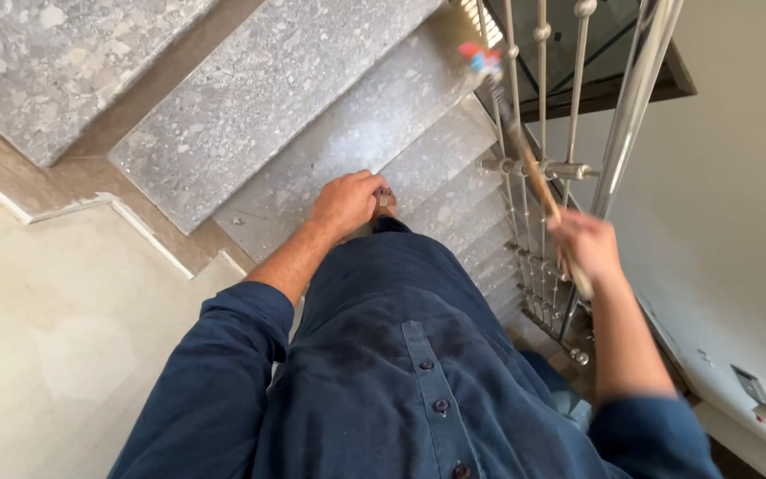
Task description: Sweeping the steps of an indoor staircase with a broom.
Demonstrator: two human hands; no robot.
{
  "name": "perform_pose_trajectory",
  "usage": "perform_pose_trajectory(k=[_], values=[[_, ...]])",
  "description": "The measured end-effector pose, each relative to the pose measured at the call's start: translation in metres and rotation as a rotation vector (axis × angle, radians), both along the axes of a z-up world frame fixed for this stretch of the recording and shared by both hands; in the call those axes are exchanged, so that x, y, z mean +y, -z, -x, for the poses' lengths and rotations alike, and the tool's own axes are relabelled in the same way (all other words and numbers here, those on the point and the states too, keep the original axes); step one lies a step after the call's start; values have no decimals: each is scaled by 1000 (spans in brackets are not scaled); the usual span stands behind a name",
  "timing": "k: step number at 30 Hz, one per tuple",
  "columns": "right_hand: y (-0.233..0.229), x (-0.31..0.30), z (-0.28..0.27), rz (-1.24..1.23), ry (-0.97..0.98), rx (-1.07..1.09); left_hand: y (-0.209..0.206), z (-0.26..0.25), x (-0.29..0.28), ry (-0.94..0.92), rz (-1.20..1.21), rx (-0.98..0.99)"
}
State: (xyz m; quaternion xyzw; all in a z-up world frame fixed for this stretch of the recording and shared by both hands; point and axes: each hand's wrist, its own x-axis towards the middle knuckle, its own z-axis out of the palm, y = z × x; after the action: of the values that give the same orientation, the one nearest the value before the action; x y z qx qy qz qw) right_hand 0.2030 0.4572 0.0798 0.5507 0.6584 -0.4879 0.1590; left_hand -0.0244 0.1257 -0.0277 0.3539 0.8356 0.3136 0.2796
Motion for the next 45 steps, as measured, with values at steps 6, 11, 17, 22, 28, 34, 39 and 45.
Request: perform_pose_trajectory(k=[6,11,17,22,28,34,39,45], values=[[126,4,-4,27,194,2,-7,-5,-6,31,-14,15],[69,-65,-49,216,-13,-114,-13,-4,-14,20,17,-28],[-58,-66,-51,125,6,-161,-2,1,-26,68,25,-2],[20,-20,-9,-38,18,-29,-2,0,-30,87,-1,25],[104,-76,-4,19,-168,-94,-7,8,-46,66,-22,68],[5,-146,-33,295,-312,-213,-11,11,-67,23,-54,27],[-130,-85,-33,138,-197,-338,-5,7,-80,54,-29,21],[-163,-41,-27,-360,-271,-109,-16,4,-85,57,0,6]])
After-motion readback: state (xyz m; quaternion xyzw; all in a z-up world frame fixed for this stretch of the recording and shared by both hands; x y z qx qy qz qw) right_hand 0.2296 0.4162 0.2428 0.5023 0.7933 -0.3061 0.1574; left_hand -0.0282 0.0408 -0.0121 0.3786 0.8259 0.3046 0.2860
